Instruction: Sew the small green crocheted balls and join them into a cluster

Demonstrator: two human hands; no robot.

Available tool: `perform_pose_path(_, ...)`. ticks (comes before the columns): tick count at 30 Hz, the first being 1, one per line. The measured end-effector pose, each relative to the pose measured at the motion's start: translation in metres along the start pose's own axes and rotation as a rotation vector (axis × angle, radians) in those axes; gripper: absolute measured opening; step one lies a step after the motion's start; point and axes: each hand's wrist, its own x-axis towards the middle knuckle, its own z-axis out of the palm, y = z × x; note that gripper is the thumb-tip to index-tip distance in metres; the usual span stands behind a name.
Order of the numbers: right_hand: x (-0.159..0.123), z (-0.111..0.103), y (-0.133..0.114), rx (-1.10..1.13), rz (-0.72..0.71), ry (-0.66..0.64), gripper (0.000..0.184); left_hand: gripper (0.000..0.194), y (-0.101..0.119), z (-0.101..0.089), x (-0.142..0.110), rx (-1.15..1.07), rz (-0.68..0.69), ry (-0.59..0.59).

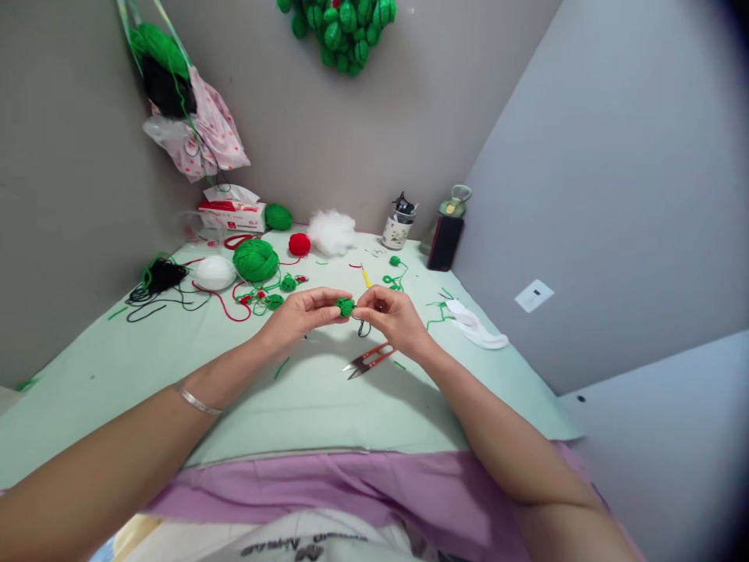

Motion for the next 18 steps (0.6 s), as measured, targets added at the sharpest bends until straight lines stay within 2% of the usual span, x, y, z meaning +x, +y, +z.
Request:
perform_pose_path(5,0.001,-0.008,-0.005,-0.079,-0.068,-0.044,0.013,0.038,-0.001,0.0,0.0,-0.01,0.006,0.014)
perform_pose_path(12,0.002,-0.021,-0.007,-0.025,-0.049,-0.152,0.014,0.039,0.001,-0.004,0.001,0.03,0.004,0.013)
perform_pose_path(18,0.005,-0.017,-0.004,0.071,0.073,-0.16,0.014,0.037,-0.001,-0.002,0.001,0.042,-0.01,0.025)
